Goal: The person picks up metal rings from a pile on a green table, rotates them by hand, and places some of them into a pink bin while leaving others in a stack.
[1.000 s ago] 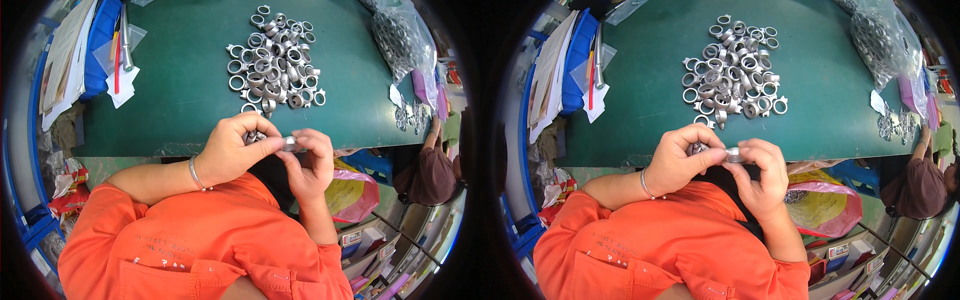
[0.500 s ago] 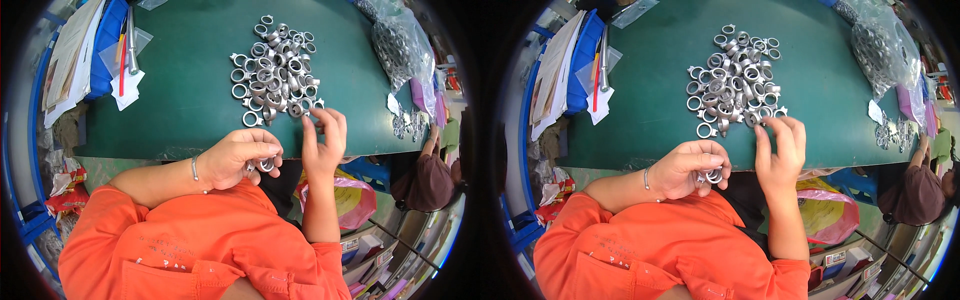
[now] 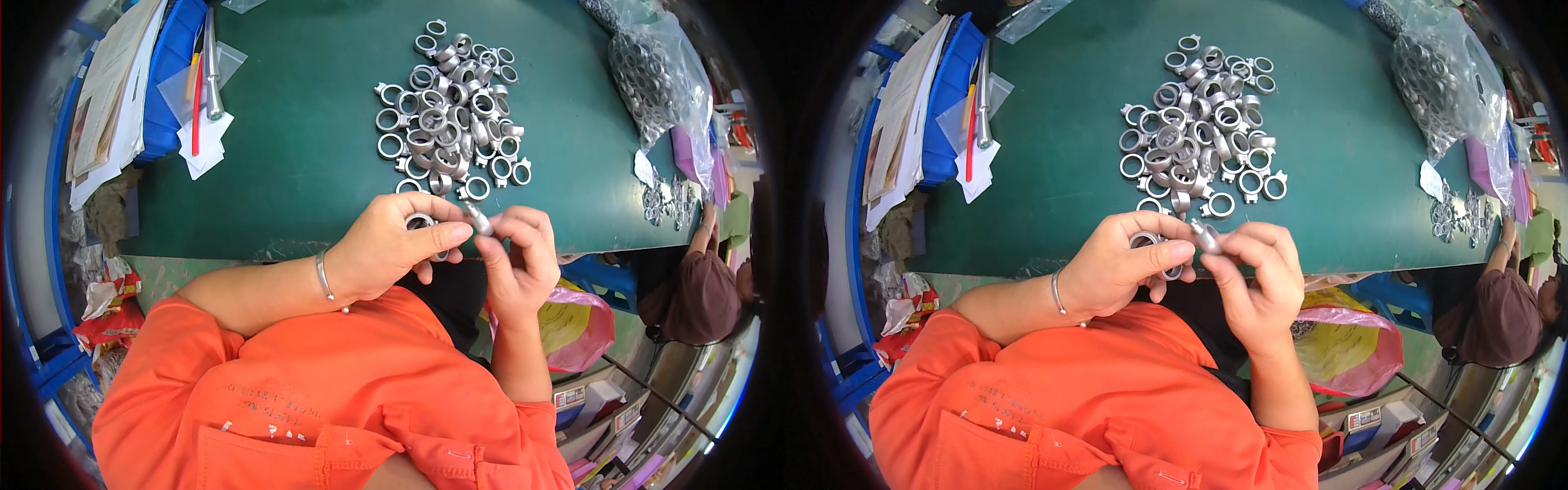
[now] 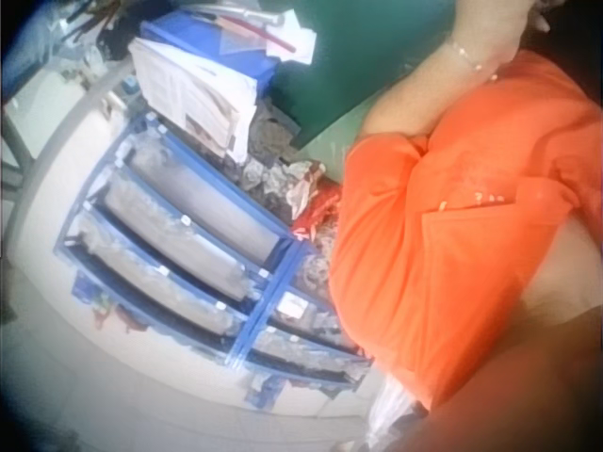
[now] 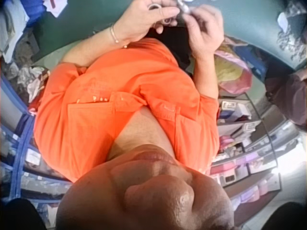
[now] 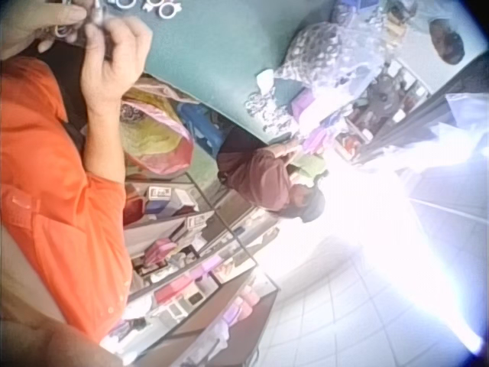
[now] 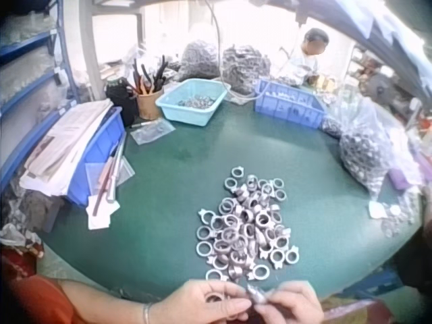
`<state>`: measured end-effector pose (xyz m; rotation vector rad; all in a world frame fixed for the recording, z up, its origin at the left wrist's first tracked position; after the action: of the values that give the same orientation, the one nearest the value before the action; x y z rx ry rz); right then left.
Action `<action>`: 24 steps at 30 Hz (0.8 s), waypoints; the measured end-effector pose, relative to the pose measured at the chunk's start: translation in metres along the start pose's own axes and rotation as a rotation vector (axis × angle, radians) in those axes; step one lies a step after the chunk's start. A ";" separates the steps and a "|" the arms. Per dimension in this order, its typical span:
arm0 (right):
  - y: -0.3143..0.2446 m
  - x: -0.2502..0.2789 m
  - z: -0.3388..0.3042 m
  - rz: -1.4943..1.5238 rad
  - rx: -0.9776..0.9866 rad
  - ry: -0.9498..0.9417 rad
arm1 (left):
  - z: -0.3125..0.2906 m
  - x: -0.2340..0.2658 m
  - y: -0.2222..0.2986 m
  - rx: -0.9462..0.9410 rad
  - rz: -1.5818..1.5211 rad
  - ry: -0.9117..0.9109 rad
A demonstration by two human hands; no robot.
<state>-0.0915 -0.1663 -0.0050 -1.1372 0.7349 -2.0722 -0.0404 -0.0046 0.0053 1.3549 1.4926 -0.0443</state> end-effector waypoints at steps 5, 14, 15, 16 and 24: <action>-0.006 -0.001 -0.003 -0.080 0.120 -0.021 | -0.001 0.003 -0.001 -0.029 0.062 -0.011; -0.004 -0.001 -0.005 0.733 -0.584 -0.296 | -0.003 0.006 -0.003 -0.394 0.411 -0.139; 0.002 -0.002 -0.007 0.798 -0.505 -0.332 | -0.003 0.006 -0.003 -0.447 0.485 -0.160; 0.002 -0.002 -0.009 0.798 -0.506 -0.331 | -0.003 0.006 -0.003 -0.501 0.559 -0.181; -0.003 -0.002 -0.011 1.026 -0.389 -0.114 | -0.005 0.006 0.000 -0.067 0.260 -0.046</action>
<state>-0.1008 -0.1608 -0.0088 -0.7794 1.3426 -1.0186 -0.0417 0.0025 0.0034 1.4728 1.2591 0.1378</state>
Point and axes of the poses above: each hand's wrist, its own z-axis towards the middle knuckle, its own x-axis out of the back of the hand, y = z × x, the point moved 1 cm from there along z, towards the middle knuckle, and after that the axes turned 13 degrees about -z, right-handed, at the moved point
